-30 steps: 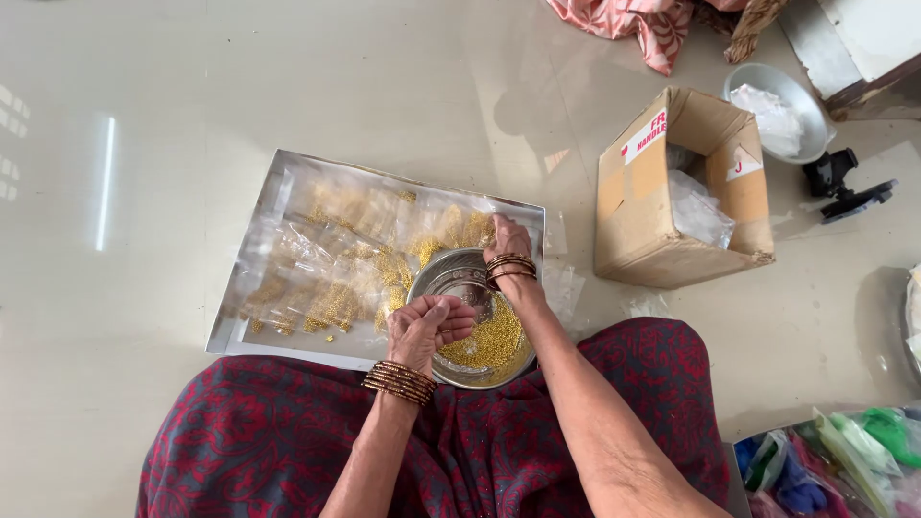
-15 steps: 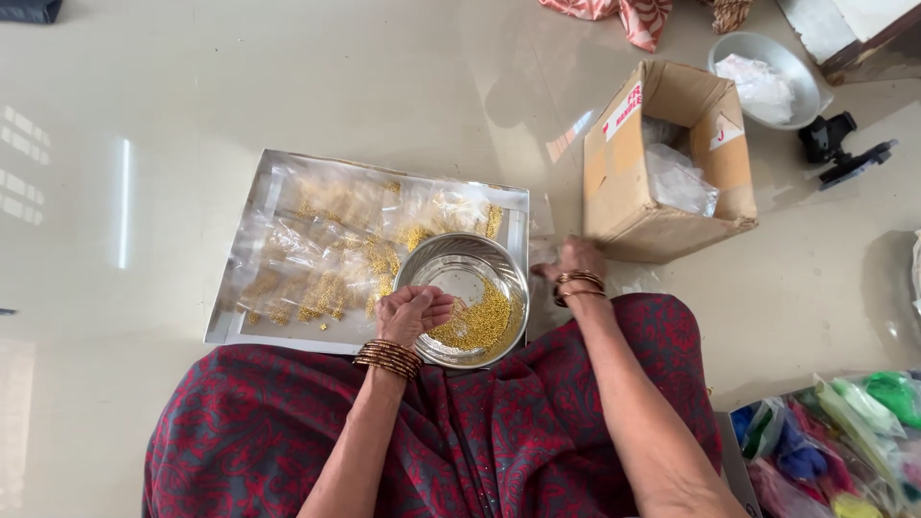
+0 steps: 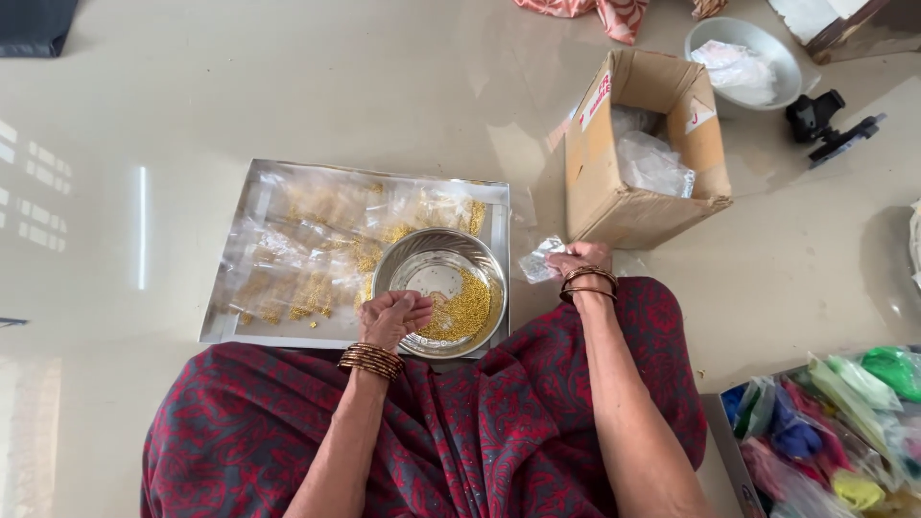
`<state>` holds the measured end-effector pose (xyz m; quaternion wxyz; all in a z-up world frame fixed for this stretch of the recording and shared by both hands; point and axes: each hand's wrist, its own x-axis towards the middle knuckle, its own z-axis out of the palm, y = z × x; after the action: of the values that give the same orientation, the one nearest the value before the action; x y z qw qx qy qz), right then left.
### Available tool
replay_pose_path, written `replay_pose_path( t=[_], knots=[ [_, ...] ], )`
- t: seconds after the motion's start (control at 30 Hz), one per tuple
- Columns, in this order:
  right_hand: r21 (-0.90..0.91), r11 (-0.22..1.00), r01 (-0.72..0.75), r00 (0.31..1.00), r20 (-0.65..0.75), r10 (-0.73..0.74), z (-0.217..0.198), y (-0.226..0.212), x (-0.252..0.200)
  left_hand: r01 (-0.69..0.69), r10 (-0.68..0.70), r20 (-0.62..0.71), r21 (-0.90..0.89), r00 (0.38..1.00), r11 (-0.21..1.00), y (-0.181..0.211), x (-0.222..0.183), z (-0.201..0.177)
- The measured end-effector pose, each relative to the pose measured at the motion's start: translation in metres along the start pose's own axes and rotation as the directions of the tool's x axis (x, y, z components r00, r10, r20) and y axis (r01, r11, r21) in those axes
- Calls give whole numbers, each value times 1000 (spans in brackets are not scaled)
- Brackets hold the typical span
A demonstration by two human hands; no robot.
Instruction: The person packages small gold-colored beads from a metal bowl into small plastic bags.
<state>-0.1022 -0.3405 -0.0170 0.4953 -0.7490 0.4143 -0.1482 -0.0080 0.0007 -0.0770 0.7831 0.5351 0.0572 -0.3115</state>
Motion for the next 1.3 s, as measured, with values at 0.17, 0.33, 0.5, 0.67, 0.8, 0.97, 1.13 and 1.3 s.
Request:
replay_pose_path(
  t=[0.17,0.33,0.5,0.67,0.8,0.97,1.13,1.3],
  knots=[
    [-89,993,71,992,-96,-80,-3,-7,4,-40,42,42,-45,998,998,13,-11,3],
    [-96,995,-1,979,-202,-19,-16,-10,-6,-33,39,62,-88,997,996,13,-12,-2],
    [-719,648,251,956,288,-51,-17,-63,-34,-18,23,74,-74,997,997,6,-5,-2],
    [-761,648,16,1000,18,-3,18,-45,11,-11,18,86,-83,996,996,7,-6,2],
    [-820,573,4,1000,-12,-24,55,-26,44,-2,7,92,-56,996,998,5,-4,2],
    [-637,751,177,984,89,-157,39,22,64,15,-8,96,-72,995,997,-1,1,-1],
    [298,952,64,988,-151,-19,4,-21,5,1,5,96,-66,995,998,5,-6,6],
    [593,804,41,989,88,-116,-19,-76,-59,-37,30,102,59,994,998,58,-44,45]
  ],
)
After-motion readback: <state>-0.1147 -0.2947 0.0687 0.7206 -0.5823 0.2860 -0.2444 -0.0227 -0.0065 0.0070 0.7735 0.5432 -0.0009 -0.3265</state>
